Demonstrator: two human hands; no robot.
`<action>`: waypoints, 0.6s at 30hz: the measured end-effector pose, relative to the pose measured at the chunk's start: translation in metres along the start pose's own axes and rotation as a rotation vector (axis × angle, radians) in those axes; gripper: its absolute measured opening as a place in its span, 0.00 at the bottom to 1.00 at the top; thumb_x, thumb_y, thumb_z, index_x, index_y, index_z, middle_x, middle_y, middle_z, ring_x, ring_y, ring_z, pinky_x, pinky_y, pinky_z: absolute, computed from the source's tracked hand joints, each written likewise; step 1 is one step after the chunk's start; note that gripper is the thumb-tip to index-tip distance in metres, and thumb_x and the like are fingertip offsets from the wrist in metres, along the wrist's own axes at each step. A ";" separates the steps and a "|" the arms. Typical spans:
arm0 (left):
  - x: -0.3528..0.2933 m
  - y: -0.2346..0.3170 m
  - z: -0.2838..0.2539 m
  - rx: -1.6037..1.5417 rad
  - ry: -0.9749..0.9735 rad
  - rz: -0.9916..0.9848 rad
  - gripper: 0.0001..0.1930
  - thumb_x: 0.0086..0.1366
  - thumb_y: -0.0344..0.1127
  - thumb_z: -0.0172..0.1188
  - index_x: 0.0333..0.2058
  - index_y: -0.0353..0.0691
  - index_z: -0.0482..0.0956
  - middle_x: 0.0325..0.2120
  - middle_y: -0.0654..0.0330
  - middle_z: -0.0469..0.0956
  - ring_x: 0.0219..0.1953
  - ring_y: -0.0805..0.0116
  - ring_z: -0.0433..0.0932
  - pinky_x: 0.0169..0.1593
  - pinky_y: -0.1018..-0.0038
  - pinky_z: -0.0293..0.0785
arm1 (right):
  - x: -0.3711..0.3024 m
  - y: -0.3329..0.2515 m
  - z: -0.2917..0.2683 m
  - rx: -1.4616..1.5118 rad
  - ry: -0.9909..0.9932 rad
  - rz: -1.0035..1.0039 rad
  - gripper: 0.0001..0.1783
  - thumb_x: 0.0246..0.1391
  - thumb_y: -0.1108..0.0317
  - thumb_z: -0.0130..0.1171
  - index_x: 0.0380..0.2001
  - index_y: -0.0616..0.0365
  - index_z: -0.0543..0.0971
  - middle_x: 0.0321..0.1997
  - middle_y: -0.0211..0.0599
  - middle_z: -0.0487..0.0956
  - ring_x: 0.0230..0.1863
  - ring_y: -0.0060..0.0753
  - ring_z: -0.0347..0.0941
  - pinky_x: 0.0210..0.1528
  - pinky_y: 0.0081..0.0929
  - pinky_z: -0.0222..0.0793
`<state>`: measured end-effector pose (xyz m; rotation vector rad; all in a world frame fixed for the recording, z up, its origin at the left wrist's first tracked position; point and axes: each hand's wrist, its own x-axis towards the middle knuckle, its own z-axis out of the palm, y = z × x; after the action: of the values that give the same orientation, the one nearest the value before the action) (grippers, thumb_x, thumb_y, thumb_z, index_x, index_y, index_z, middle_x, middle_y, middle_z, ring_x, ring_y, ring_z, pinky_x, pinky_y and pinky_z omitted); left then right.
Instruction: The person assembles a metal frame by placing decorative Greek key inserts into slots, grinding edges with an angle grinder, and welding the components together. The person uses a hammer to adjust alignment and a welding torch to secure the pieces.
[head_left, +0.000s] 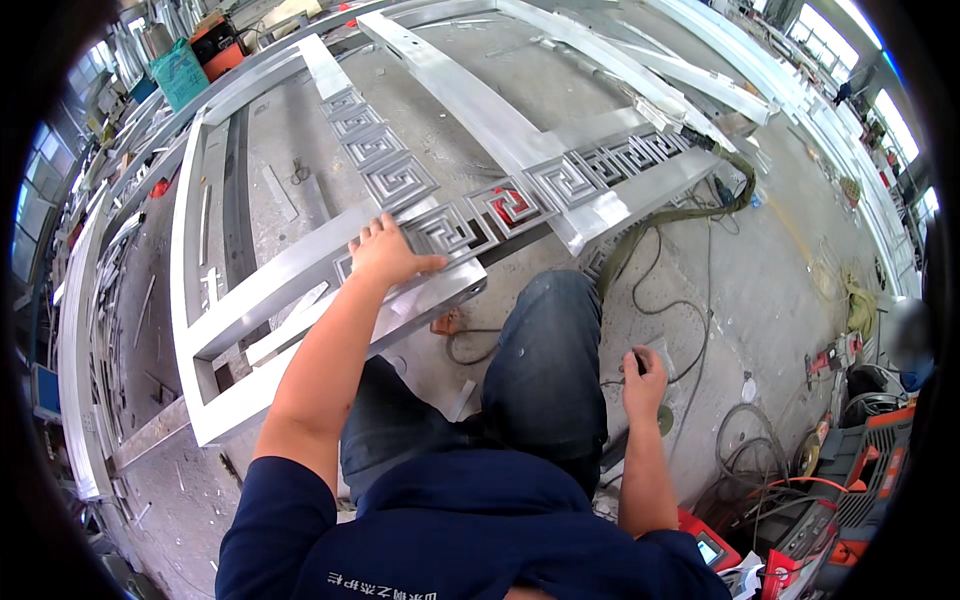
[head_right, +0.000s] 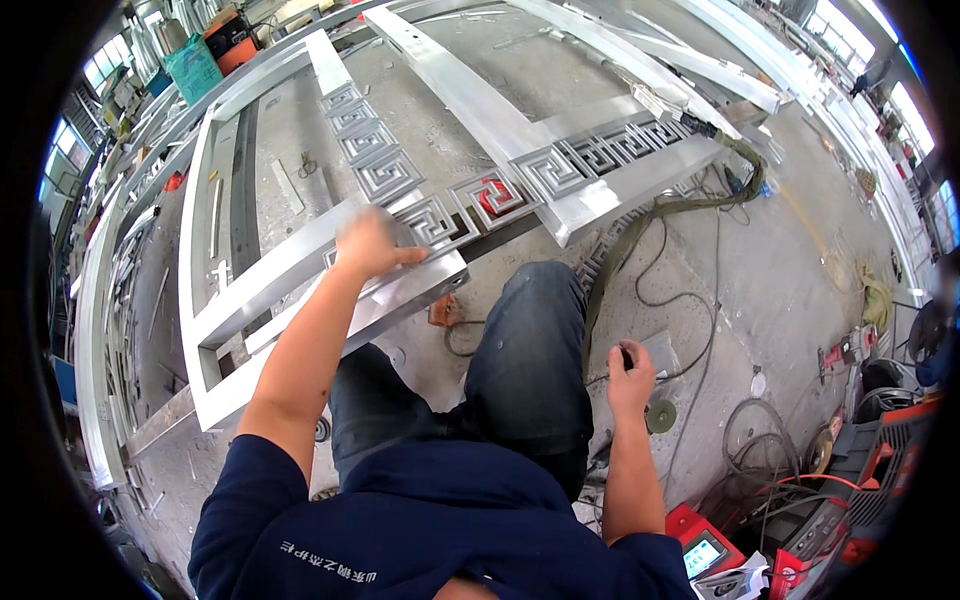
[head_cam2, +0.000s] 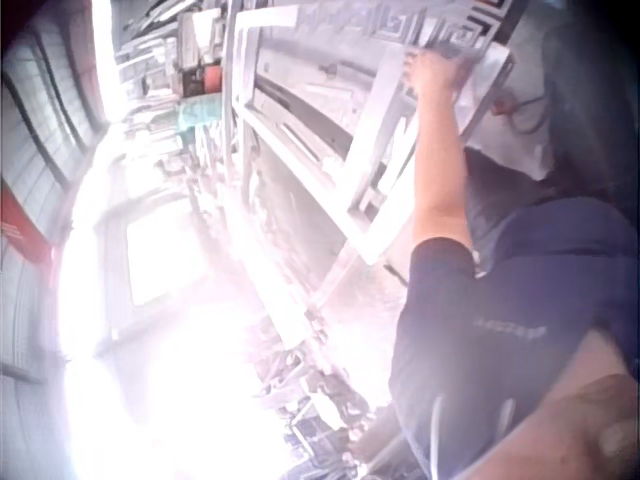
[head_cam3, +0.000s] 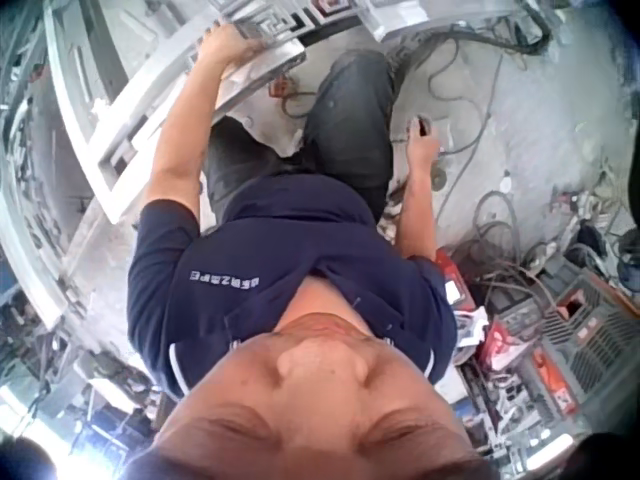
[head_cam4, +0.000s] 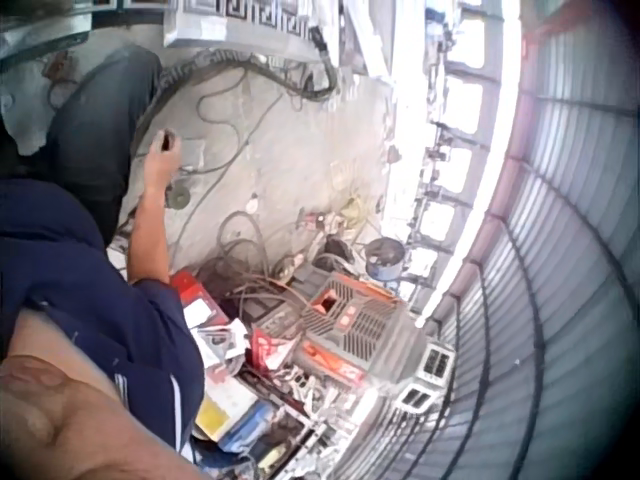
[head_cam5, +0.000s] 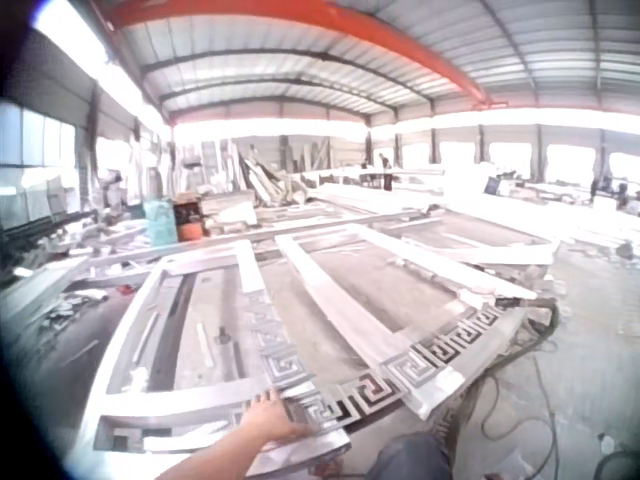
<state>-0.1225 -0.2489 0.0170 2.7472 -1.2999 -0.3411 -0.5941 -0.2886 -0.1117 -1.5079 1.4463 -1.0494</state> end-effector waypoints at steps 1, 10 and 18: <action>0.012 -0.006 0.001 -0.016 -0.073 -0.002 0.68 0.42 0.75 0.74 0.70 0.29 0.58 0.66 0.44 0.69 0.71 0.47 0.62 0.71 0.52 0.59 | -0.007 -0.010 0.006 -0.013 0.004 -0.057 0.13 0.62 0.70 0.64 0.46 0.67 0.81 0.37 0.39 0.85 0.35 0.28 0.81 0.42 0.28 0.77; -0.035 0.009 -0.046 0.097 0.187 0.197 0.36 0.50 0.66 0.73 0.41 0.36 0.81 0.42 0.54 0.84 0.50 0.55 0.81 0.57 0.60 0.71 | -0.056 -0.065 0.040 -0.053 -0.029 -0.228 0.11 0.60 0.73 0.65 0.45 0.65 0.81 0.37 0.42 0.86 0.35 0.30 0.82 0.41 0.27 0.77; -0.088 -0.072 -0.046 0.141 0.740 0.446 0.16 0.51 0.38 0.73 0.38 0.43 0.79 0.32 0.60 0.76 0.41 0.56 0.79 0.42 0.60 0.76 | -0.051 -0.087 0.048 0.080 -0.099 -0.246 0.13 0.61 0.73 0.65 0.47 0.66 0.80 0.36 0.38 0.85 0.34 0.24 0.80 0.35 0.22 0.75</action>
<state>-0.1116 -0.1361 0.0637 2.1920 -1.6381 0.7423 -0.5191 -0.2340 -0.0495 -1.6849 1.1585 -1.1459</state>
